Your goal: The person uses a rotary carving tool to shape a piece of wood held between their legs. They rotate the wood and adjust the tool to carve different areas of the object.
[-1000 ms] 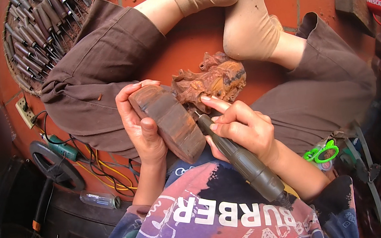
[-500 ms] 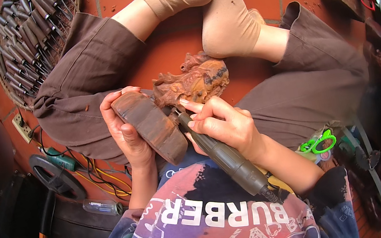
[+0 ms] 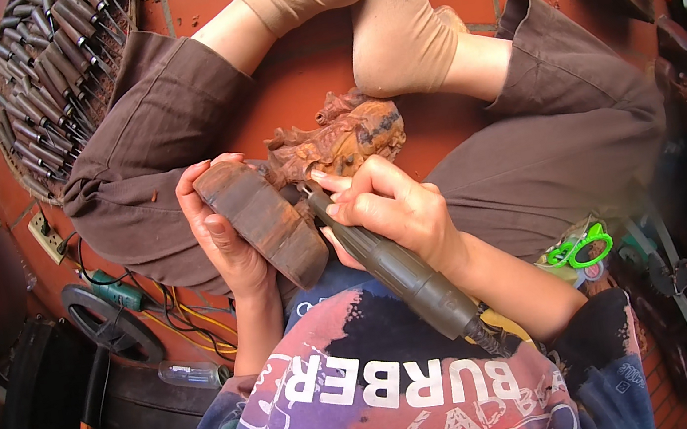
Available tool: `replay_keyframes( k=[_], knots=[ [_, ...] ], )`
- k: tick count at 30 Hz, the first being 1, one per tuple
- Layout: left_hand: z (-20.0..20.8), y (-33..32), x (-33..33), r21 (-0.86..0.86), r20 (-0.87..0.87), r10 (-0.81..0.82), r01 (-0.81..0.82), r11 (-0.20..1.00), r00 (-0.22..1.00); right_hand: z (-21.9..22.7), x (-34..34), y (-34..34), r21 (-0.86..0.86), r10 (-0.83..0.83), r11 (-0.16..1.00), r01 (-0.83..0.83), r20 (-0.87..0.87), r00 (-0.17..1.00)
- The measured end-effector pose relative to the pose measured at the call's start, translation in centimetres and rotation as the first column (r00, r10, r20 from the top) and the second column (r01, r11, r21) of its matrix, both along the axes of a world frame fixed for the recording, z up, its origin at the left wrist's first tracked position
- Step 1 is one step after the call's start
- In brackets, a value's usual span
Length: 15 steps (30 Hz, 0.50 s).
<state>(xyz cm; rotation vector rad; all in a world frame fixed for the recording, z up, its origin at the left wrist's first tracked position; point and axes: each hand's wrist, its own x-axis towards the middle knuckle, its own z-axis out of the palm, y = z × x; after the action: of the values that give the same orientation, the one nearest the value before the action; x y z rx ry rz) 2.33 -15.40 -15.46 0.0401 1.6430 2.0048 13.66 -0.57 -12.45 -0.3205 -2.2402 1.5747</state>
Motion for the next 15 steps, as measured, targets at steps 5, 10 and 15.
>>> replay_keyframes(
  k=[5,10,15],
  knots=[
    [0.1,0.0,0.0,0.004,0.012,0.003,-0.003,1.000,1.000,-0.2,0.0,-0.1,-0.035,-0.011,0.999,0.011,-0.020,1.000],
    [0.0,0.0,0.0,0.021,0.016,0.003,-0.003,1.000,1.000,0.4,0.2,-0.2,0.004,0.008,1.000,-0.008,0.037,0.999],
    [0.0,-0.1,0.1,0.036,0.031,0.019,-0.021,0.999,0.999,0.7,-0.4,-0.3,0.009,-0.009,1.000,0.009,0.016,1.000]
  ],
)
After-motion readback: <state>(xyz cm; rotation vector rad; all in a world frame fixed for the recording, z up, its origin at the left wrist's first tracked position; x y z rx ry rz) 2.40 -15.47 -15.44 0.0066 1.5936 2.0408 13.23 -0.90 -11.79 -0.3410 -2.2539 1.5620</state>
